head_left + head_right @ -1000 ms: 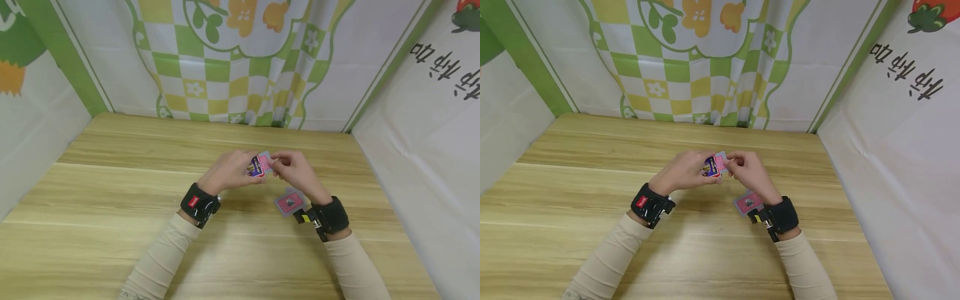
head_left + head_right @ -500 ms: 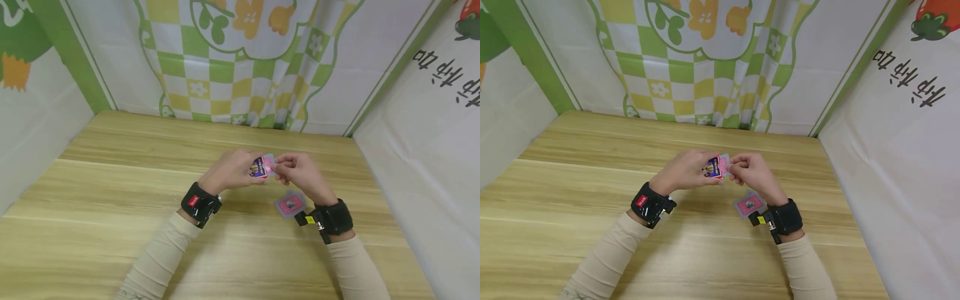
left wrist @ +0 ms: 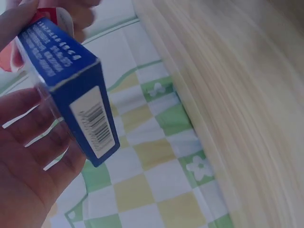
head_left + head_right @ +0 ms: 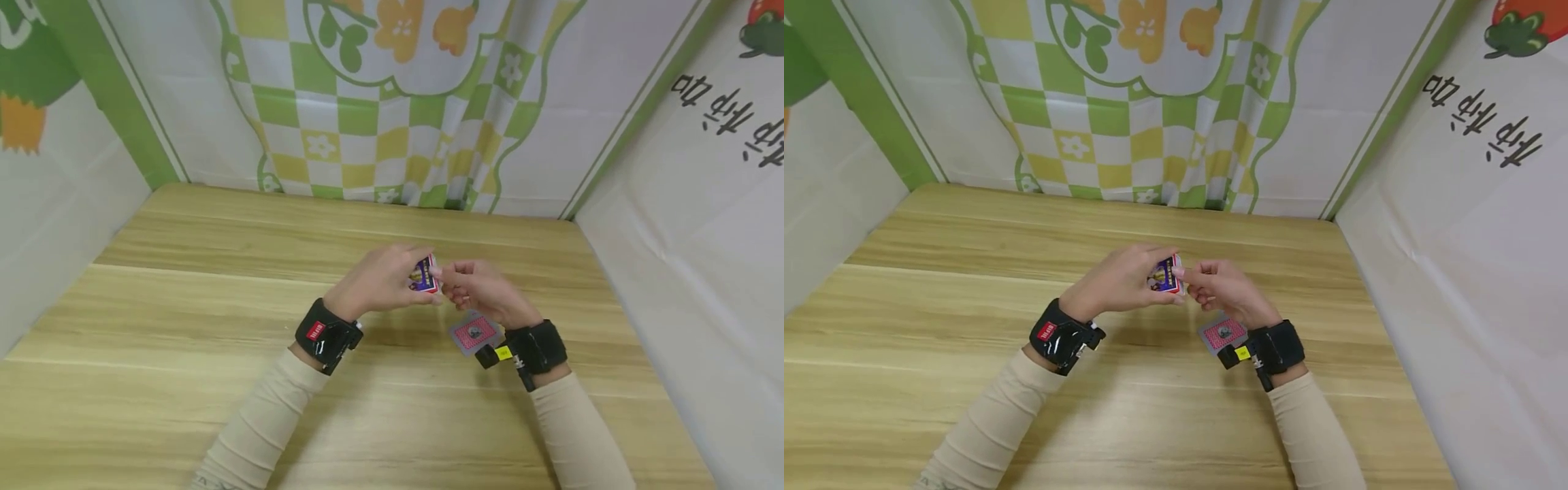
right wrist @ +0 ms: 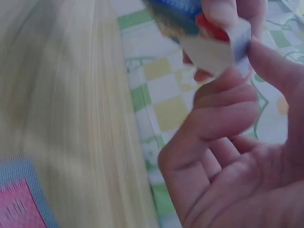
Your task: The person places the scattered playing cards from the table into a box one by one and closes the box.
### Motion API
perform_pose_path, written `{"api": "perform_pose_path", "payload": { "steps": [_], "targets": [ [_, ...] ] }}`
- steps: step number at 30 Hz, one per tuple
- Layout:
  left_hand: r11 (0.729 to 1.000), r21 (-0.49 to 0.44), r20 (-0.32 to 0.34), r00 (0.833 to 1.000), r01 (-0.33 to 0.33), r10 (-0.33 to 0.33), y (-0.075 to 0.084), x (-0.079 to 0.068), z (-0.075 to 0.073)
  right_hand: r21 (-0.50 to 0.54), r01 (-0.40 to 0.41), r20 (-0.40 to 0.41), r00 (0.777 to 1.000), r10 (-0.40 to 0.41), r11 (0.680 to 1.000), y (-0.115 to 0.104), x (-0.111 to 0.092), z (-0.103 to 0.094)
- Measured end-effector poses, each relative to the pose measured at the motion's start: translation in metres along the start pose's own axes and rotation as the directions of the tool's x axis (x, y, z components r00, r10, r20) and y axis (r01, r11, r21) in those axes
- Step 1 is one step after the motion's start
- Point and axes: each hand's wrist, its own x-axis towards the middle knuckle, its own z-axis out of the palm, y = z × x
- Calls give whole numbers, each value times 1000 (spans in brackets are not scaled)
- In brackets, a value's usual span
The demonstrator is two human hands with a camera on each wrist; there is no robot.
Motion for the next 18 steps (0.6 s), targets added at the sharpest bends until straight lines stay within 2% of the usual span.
{"api": "perform_pose_path", "payload": {
  "steps": [2,3,4,6,8,10,12,13,15,18],
  "targets": [
    [1000,-2,15,999,29,-29,0,0,0,-150,12,-24,1000,-16,989,1,1,-5],
    [999,-2,24,999,45,-45,0,-1,-1,-245,10,-42,999,-21,969,1,0,-9],
    [998,2,31,998,58,-58,-1,-1,-1,-363,10,-60,998,-34,932,1,-1,-13],
    [997,13,48,996,78,-79,-1,-1,-1,-592,-15,-93,994,-49,805,3,-5,-24],
    [996,26,60,994,89,-91,-2,-1,-2,-761,-93,-132,991,-12,642,4,-10,-32],
    [995,38,66,994,90,-92,-2,-1,-2,-850,-195,-182,981,74,489,8,-15,-38],
    [995,46,72,993,87,-90,-2,-2,-2,-882,-269,-214,960,180,387,11,-18,-39],
    [995,46,77,993,87,-90,-3,-2,-1,-888,-293,-226,949,220,354,13,-19,-38],
    [995,50,87,992,88,-92,-2,-2,-1,-893,-318,-239,935,263,320,17,-19,-36],
    [994,60,98,990,92,-97,-2,-2,1,-899,-299,-225,942,249,319,20,-17,-31]
  ]
}}
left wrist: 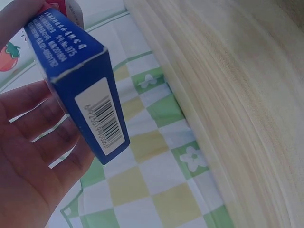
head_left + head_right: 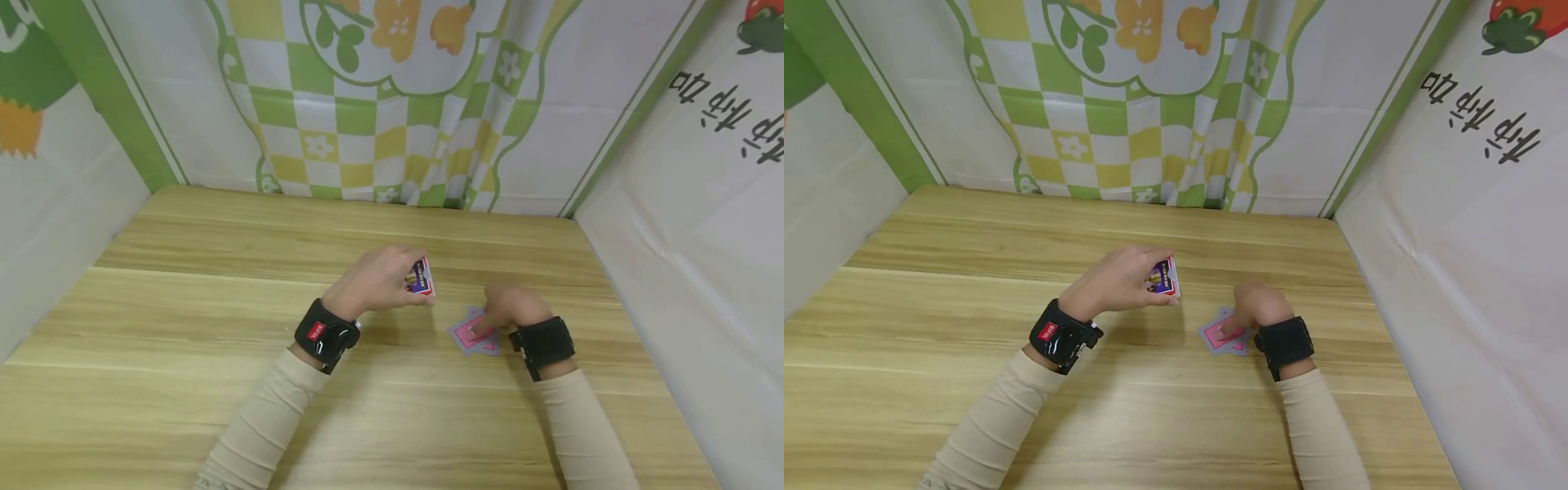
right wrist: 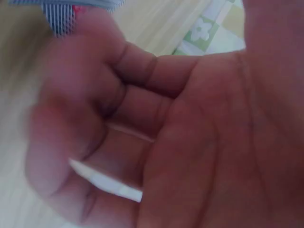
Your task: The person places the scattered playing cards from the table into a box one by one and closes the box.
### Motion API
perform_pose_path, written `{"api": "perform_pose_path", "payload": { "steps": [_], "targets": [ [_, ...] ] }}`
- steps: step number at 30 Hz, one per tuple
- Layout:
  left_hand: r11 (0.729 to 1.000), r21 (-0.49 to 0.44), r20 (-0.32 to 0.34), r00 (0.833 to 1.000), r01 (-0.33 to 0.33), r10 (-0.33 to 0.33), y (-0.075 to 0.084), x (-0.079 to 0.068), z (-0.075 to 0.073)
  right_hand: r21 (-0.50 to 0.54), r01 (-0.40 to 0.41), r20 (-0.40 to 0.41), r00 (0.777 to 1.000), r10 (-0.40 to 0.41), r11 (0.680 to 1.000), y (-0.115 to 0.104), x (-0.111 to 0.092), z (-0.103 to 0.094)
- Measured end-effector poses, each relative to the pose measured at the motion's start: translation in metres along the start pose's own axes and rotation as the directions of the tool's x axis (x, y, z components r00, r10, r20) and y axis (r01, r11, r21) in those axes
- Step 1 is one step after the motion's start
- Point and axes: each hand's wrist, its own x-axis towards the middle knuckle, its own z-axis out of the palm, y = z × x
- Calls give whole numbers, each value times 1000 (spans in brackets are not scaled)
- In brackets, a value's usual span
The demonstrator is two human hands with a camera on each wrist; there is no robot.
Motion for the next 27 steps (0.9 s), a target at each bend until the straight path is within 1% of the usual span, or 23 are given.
{"api": "perform_pose_path", "payload": {
  "steps": [3,7,10,12,14,16,17,18,19,20,22,23,24,25,26,27],
  "targets": [
    [1000,13,0,1000,2,-2,1,0,1,-12,17,-18,1000,-17,1000,-2,2,1],
    [1000,24,4,1000,1,-1,1,1,3,-18,42,-8,999,-42,999,0,5,2],
    [999,35,17,1000,7,-7,2,1,5,-3,65,1,998,-65,998,2,8,2],
    [999,44,25,1000,11,-12,2,1,6,25,90,2,996,-90,996,5,10,3],
    [999,44,30,999,14,-16,1,0,7,71,140,1,990,-141,988,8,11,3],
    [999,35,32,999,13,-14,1,0,8,158,226,-14,974,-227,961,12,12,0],
    [999,31,34,999,12,-13,1,0,9,217,269,-29,963,-269,938,14,11,-2],
    [1000,22,34,999,11,-12,1,0,9,288,310,-47,950,-310,906,15,10,-5],
    [1000,17,37,999,13,-14,0,0,9,373,347,-63,935,-350,860,17,9,-8],
    [1000,10,38,999,14,-14,0,0,9,466,378,-90,920,-383,800,19,7,-12],
    [1000,8,39,999,19,-19,0,0,9,629,413,-156,897,-414,659,20,3,-20],
    [1000,8,36,999,20,-21,0,0,8,701,416,-181,890,-420,580,20,1,-23],
    [1000,9,34,999,20,-20,0,1,8,755,416,-204,883,-423,506,19,-1,-26],
    [1000,9,32,999,18,-18,1,1,8,796,412,-220,880,-422,444,18,-2,-28],
    [1000,7,29,999,12,-13,1,1,8,818,414,-239,876,-419,400,17,-4,-30],
    [1000,10,28,1000,6,-6,1,2,8,831,410,-243,876,-418,376,15,-5,-30]
  ]
}}
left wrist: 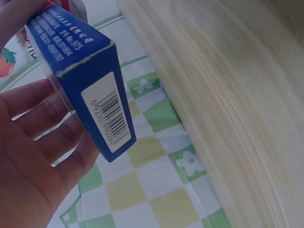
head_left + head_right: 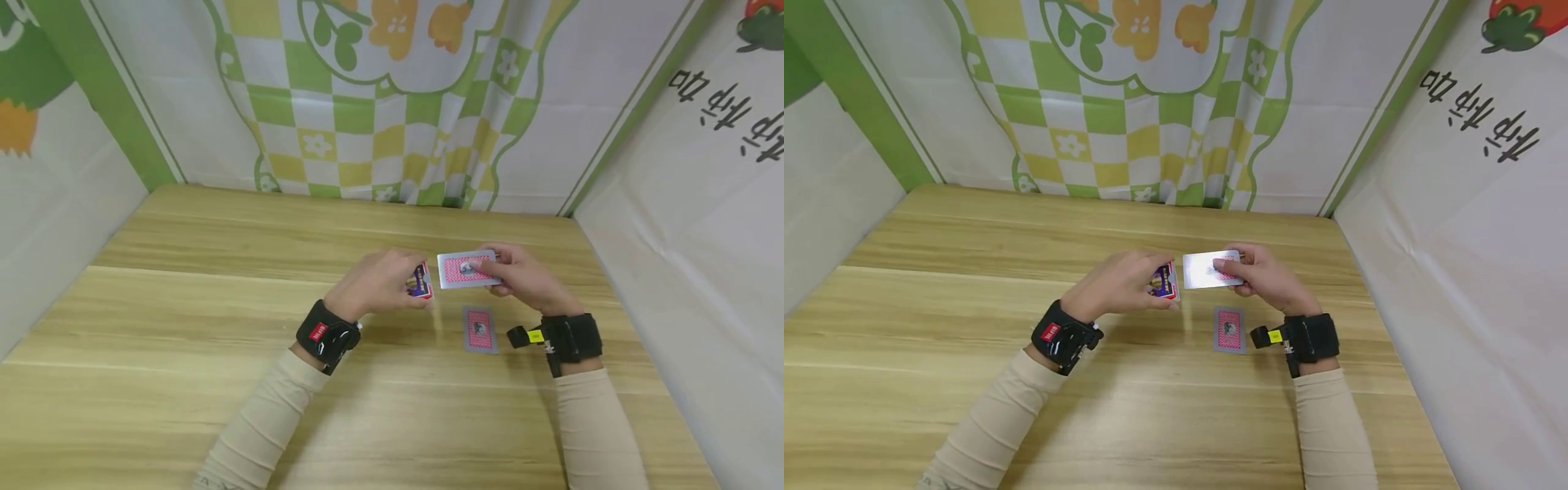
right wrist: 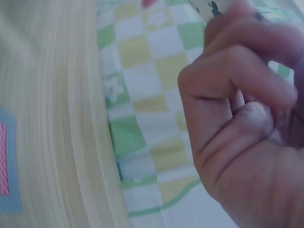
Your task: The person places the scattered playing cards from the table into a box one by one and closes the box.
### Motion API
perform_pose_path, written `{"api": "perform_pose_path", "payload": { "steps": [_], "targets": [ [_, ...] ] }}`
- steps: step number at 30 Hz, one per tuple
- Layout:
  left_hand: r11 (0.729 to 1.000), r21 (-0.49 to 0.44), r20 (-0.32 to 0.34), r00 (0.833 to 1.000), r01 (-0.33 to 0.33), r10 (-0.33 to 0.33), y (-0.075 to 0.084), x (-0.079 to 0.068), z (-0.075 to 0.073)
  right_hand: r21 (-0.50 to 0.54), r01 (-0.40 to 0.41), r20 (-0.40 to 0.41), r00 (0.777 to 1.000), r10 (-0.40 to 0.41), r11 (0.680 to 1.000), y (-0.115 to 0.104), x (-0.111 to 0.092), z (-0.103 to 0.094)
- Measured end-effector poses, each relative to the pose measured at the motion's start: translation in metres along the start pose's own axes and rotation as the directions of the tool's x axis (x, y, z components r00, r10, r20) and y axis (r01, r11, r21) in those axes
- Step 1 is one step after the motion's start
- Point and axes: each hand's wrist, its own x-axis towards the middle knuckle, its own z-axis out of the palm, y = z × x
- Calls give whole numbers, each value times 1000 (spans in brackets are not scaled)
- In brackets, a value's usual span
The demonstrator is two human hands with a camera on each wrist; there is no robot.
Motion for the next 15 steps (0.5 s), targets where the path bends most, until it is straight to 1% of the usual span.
{"api": "perform_pose_path", "payload": {
  "steps": [2,7,9,12,14,15],
  "targets": [
    [1000,-4,-3,1000,-16,16,1,0,0,28,-20,13,1000,20,999,-2,1,3],
    [999,-3,6,999,-33,33,2,0,2,-28,-77,50,996,79,997,-2,3,8],
    [999,-3,12,999,-35,35,2,0,2,-19,-80,59,995,81,997,-1,2,8],
    [999,0,17,999,-40,40,2,0,2,3,-59,73,996,59,998,-2,1,7],
    [999,-1,17,999,-43,43,3,0,1,-9,-56,76,996,56,998,-4,0,7],
    [999,-7,16,999,-47,47,3,1,1,-30,-59,70,996,61,998,-4,0,8]
  ]
}}
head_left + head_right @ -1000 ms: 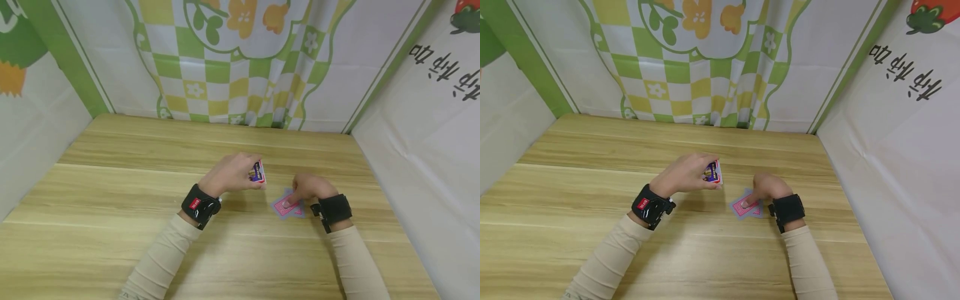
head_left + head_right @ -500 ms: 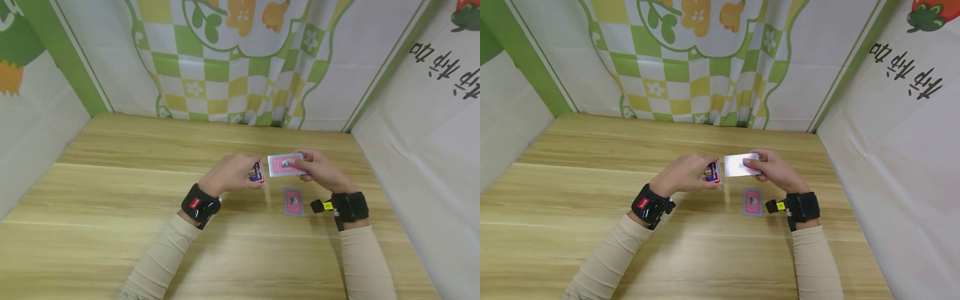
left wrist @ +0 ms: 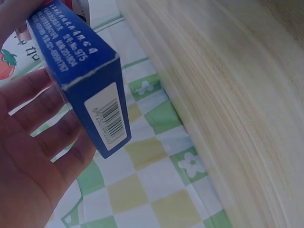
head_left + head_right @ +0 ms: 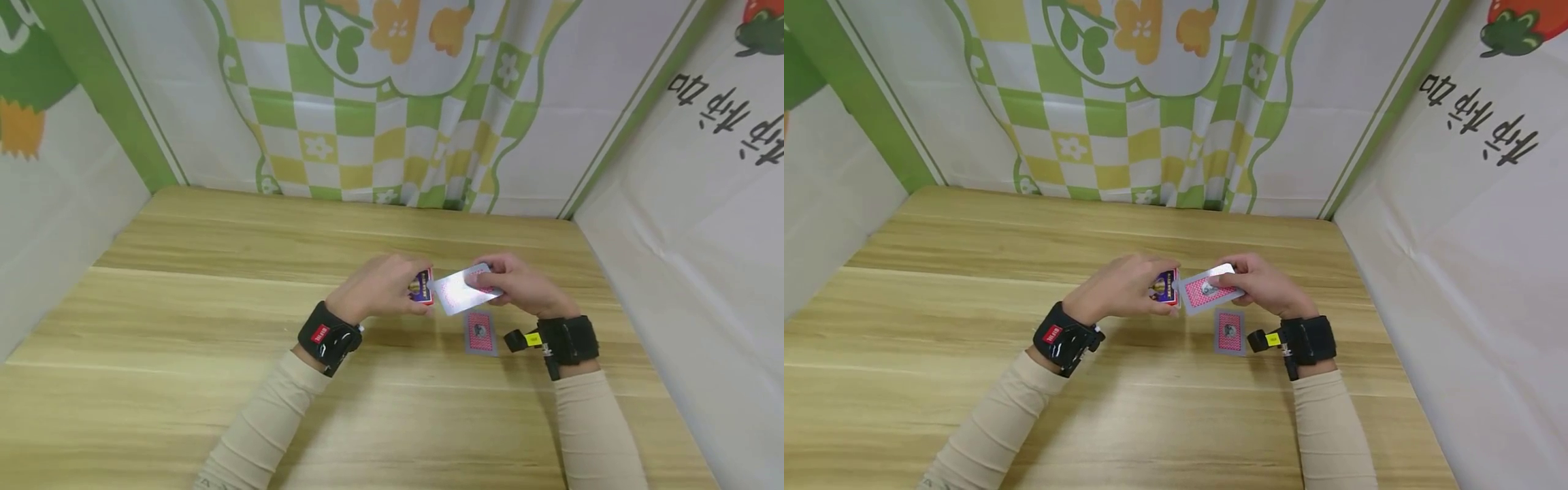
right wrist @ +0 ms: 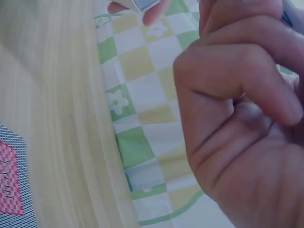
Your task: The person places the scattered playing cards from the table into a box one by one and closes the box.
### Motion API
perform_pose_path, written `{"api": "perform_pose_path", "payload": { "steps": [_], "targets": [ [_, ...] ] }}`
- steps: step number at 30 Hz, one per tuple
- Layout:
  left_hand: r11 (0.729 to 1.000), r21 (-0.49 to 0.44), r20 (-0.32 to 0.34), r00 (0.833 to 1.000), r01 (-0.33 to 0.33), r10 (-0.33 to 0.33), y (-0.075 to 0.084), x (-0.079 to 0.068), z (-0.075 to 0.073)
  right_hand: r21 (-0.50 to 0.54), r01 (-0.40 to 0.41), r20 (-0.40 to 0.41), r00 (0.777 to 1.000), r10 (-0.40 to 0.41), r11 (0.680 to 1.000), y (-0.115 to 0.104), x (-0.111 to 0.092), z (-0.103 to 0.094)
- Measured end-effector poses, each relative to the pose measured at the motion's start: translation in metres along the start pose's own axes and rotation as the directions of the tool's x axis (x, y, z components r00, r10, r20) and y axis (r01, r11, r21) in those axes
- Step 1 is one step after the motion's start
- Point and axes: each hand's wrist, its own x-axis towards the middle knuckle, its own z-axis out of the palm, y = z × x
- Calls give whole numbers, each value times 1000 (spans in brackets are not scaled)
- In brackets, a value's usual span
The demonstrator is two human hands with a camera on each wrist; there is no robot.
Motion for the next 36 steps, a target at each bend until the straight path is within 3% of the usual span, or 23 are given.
{"api": "perform_pose_path", "payload": {
  "steps": [6,13,24,30,36],
  "targets": [
    [999,-22,9,999,-35,36,2,1,0,-92,-29,-25,999,27,995,3,4,4],
    [999,-39,26,999,-18,19,2,1,-2,-94,-24,-41,999,20,995,0,4,6],
    [994,-90,56,997,-55,60,1,1,-3,-87,-39,-87,996,31,995,2,5,4],
    [990,-135,36,998,-44,49,1,1,-2,-64,-31,-165,986,20,997,-3,7,10],
    [994,-111,-9,1000,-13,12,0,2,-2,-80,15,-206,978,-31,997,-10,9,23]
  ]
}}
